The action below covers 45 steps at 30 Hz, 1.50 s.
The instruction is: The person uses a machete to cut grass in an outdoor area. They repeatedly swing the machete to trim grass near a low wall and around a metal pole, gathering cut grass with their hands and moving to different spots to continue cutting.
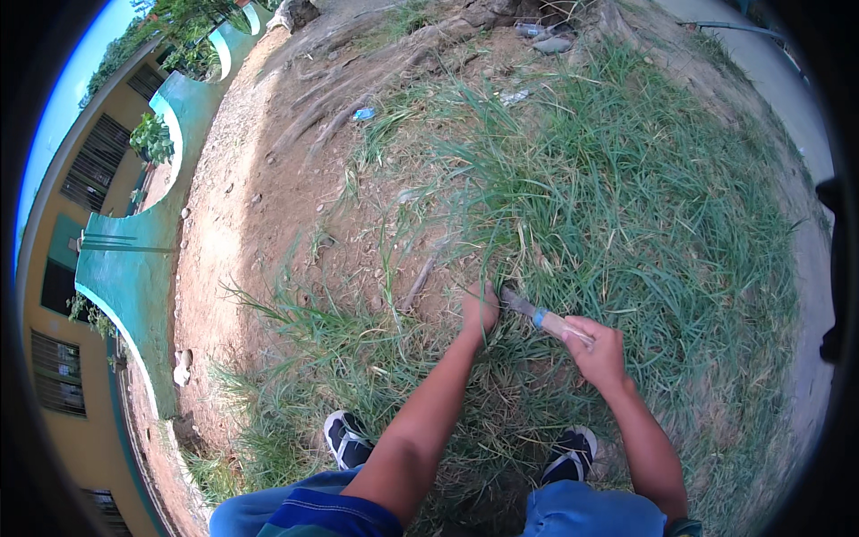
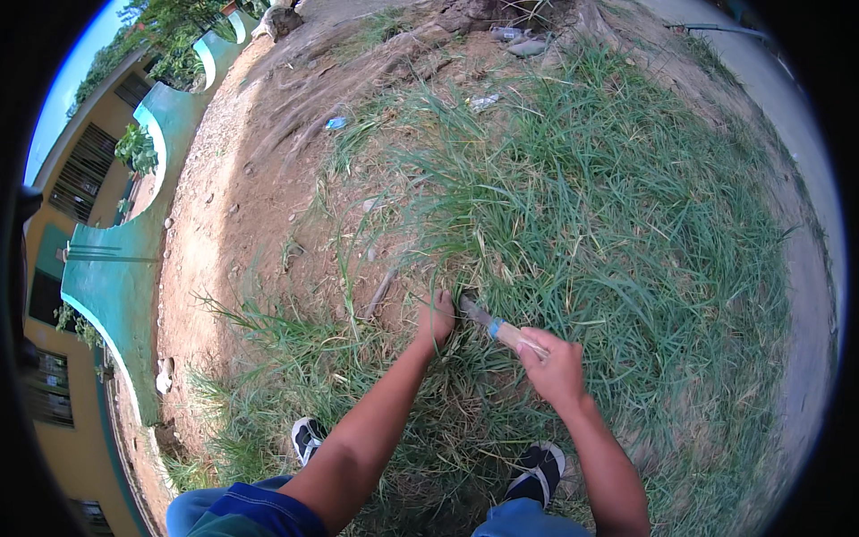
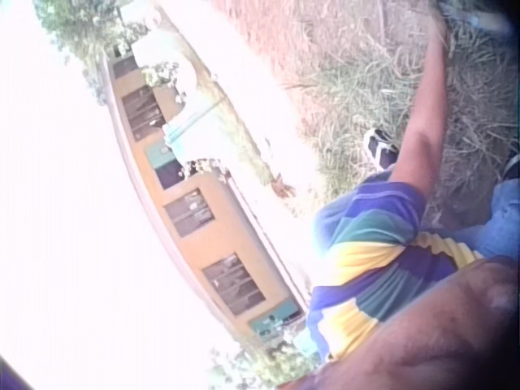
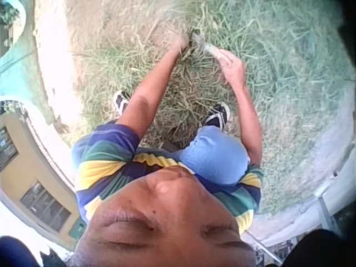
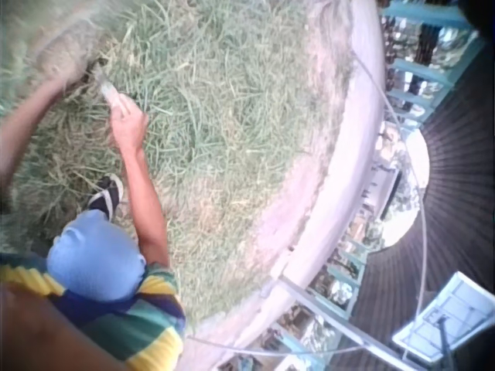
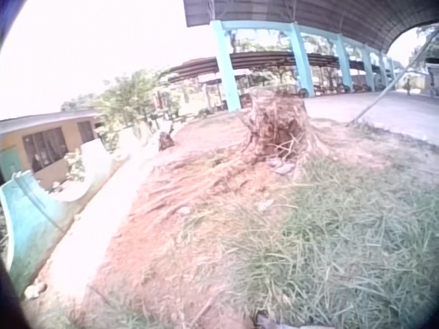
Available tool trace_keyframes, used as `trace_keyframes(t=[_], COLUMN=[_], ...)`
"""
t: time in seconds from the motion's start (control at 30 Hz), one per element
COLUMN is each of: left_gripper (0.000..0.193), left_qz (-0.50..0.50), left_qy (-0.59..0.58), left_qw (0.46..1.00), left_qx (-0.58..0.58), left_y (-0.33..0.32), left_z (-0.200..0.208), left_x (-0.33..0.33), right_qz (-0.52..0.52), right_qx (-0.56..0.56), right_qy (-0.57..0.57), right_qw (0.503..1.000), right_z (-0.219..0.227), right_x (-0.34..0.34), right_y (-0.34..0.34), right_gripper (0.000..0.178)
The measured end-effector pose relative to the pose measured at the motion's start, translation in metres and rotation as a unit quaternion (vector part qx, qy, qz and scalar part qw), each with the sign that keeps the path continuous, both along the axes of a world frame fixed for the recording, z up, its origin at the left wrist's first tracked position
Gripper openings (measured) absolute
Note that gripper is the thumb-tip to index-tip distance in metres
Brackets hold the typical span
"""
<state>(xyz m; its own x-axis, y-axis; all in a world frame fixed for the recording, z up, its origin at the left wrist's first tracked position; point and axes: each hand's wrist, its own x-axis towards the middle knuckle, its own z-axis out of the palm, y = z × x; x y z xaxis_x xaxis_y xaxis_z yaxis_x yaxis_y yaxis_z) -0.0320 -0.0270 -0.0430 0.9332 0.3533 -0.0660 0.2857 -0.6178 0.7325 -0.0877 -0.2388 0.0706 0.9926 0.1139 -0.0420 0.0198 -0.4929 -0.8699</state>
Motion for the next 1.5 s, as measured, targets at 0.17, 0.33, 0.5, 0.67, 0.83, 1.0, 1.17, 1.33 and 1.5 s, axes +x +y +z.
trace_keyframes(t=[0.17, 0.33, 0.5, 0.67, 0.83, 1.0, 1.17, 1.33, 1.5], left_gripper=[0.035, 0.034, 0.03, 0.032, 0.025, 0.024, 0.024, 0.022, 0.021], left_qz=[0.06, 0.12, 0.137, 0.054, -0.076, -0.18, -0.216, -0.299, -0.133], left_qy=[0.01, -0.022, -0.007, 0.099, -0.091, -0.035, -0.084, 0.012, -0.044], left_qw=[0.997, 0.991, 0.981, 0.957, 0.979, 0.956, 0.926, 0.91, 0.958], left_qx=[-0.039, -0.05, 0.138, 0.268, 0.164, 0.23, 0.297, 0.286, 0.25], left_y=[-0.002, 0.022, 0.143, 0.185, 0.08, 0.034, 0.02, 0.077, 0.125], left_z=[0.005, 0.038, 0.096, 0.117, 0.071, 0.024, -0.003, 0.009, 0.023], left_x=[-0.026, -0.054, -0.035, -0.033, 0.007, 0.015, -0.033, -0.081, -0.081], right_qz=[0.156, 0.286, 0.196, 0.108, 0.14, 0.104, 0.027, -0.045, -0.05], right_qx=[-0.166, -0.356, -0.257, -0.106, -0.161, -0.218, -0.077, 0.041, 0.077], right_qy=[-0.15, -0.225, -0.072, -0.046, -0.206, -0.075, -0.048, 0.159, 0.128], right_qw=[0.962, 0.861, 0.944, 0.987, 0.955, 0.968, 0.995, 0.985, 0.987], right_z=[0.026, 0.083, 0.117, 0.169, 0.086, 0.079, 0.057, 0.09, 0.119], right_x=[0.015, 0.022, 0.018, 0.006, 0.026, 0.025, 0.027, 0.02, 0.027], right_y=[0.009, 0.06, 0.028, -0.017, 0.027, 0.007, -0.045, -0.051, -0.061], right_gripper=[0.03, 0.028, 0.018, 0.016, 0.024, 0.024, 0.022, 0.021, 0.019])
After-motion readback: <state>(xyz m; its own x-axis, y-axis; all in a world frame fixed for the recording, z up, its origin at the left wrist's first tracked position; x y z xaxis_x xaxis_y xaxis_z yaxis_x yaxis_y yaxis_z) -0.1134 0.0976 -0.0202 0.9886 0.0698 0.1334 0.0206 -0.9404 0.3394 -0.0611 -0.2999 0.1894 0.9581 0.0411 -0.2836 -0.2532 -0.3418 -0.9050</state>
